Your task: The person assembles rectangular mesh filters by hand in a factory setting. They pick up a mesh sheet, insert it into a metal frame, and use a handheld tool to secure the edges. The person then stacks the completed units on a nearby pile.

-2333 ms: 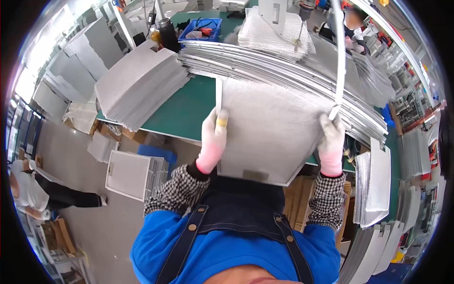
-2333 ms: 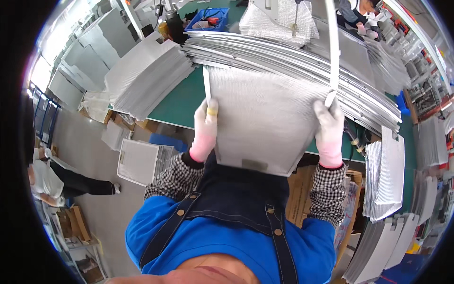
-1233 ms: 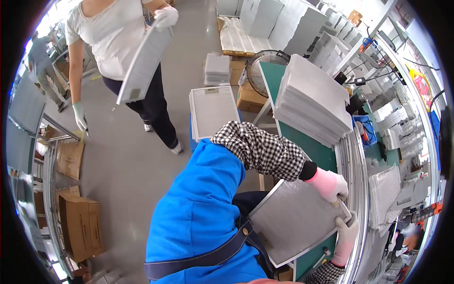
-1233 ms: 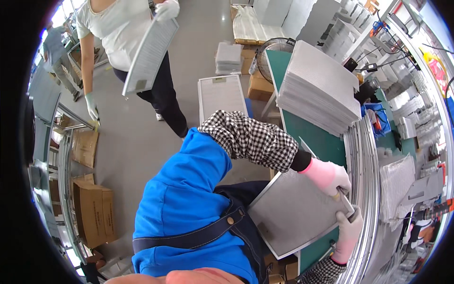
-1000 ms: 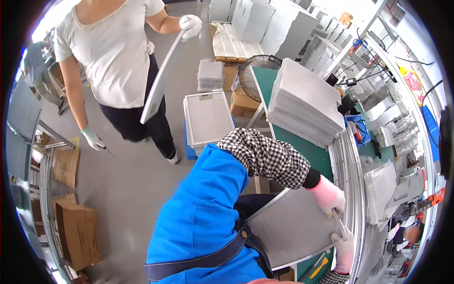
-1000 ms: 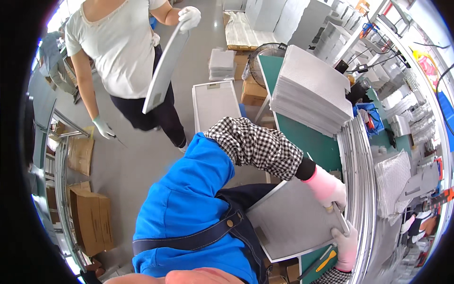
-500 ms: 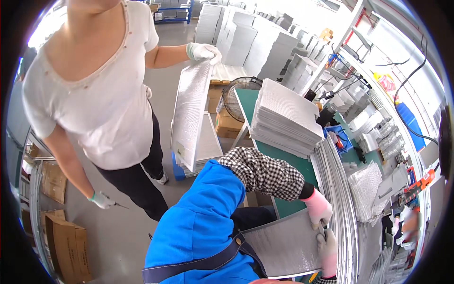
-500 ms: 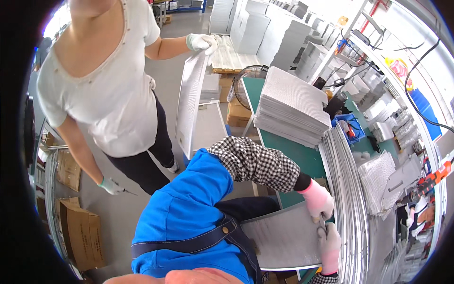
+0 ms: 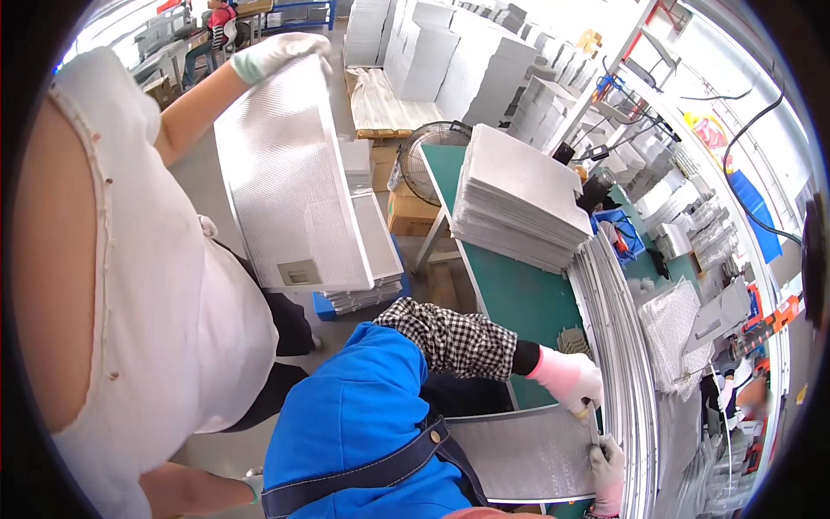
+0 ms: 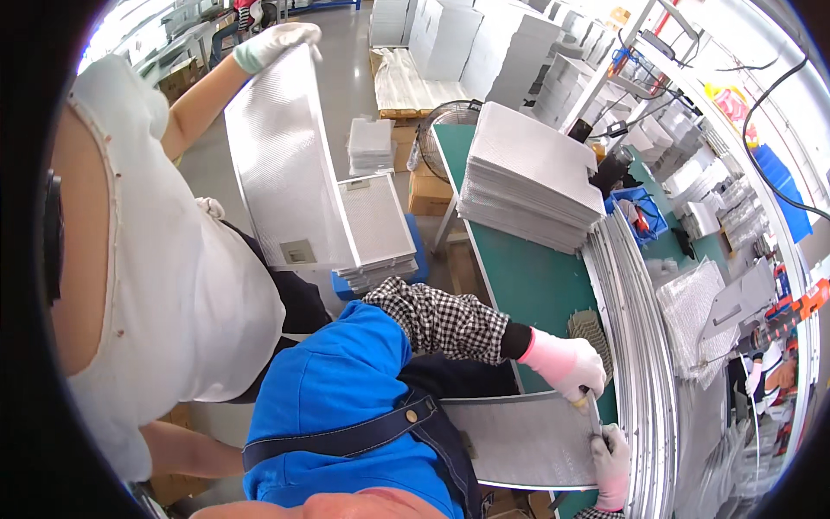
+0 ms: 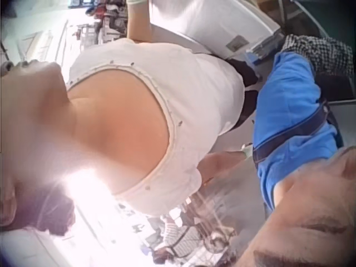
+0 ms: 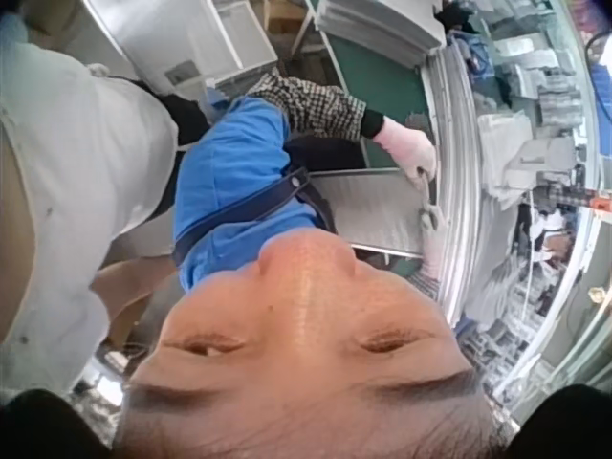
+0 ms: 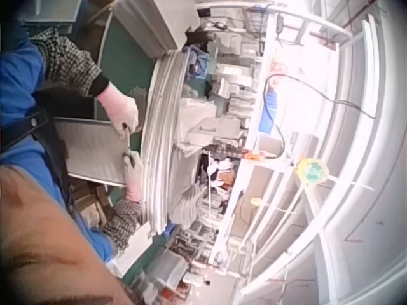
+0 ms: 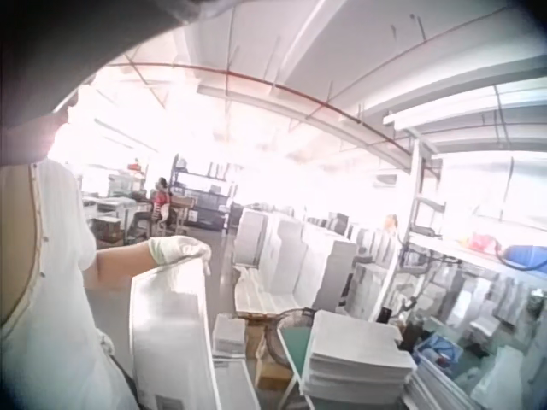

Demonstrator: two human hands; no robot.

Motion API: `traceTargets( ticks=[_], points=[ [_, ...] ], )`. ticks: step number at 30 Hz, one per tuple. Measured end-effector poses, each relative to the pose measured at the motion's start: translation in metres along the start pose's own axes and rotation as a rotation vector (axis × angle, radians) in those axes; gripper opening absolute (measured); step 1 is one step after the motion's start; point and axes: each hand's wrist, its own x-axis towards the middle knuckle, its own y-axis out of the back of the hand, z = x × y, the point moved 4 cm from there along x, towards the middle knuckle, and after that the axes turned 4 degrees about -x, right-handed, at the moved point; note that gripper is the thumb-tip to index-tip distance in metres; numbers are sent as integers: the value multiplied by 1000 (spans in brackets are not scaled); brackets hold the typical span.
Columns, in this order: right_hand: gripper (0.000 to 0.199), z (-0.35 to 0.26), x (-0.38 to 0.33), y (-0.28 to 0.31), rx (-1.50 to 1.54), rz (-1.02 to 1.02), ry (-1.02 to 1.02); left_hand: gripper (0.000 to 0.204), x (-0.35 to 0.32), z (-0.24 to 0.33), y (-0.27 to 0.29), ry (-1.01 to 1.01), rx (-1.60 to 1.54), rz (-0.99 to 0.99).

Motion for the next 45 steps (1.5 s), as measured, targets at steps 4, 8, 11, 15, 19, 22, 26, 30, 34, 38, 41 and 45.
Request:
traceTargets(
  ticks=[4,8,11,15,19,22,26,30,34,38,41,45],
  points=[
    [9,5,-3,1,19,0,62,25,-19,14,-29,91,-142,286],
    [4,5,-1,-5,59,-36,15,71,-27,35,-39,252,-581,379],
    [8,4,0,-3,-16,-19,16,76,-30,36,-34,234,-518,588],
    [42,-23,0,-7,31,-25,66,77,-45,28,-32,246,-806,740],
    [47,-26,5,-5,179,-218,-78,30,-58,20,-28,214,-555,583],
    [46,-13,10,0,261,-368,-140,19,-58,34,-11,181,-521,524],
    [43,-2,17,5,214,-453,-101,24,-59,36,-5,182,-505,415],
    [43,-14,23,-4,241,-363,-123,25,-58,25,-2,174,-517,445],
    [40,-28,31,-14,85,-168,-76,18,-59,6,5,227,-664,543],
    [29,-57,40,-16,-269,-112,-10,16,-58,-7,4,286,-564,589],
    [26,-53,49,-11,-406,-216,-44,17,-54,-12,6,222,-496,543],
    [21,-67,65,-26,-163,-107,105,19,-49,-16,11,205,-534,448]
  ],
)
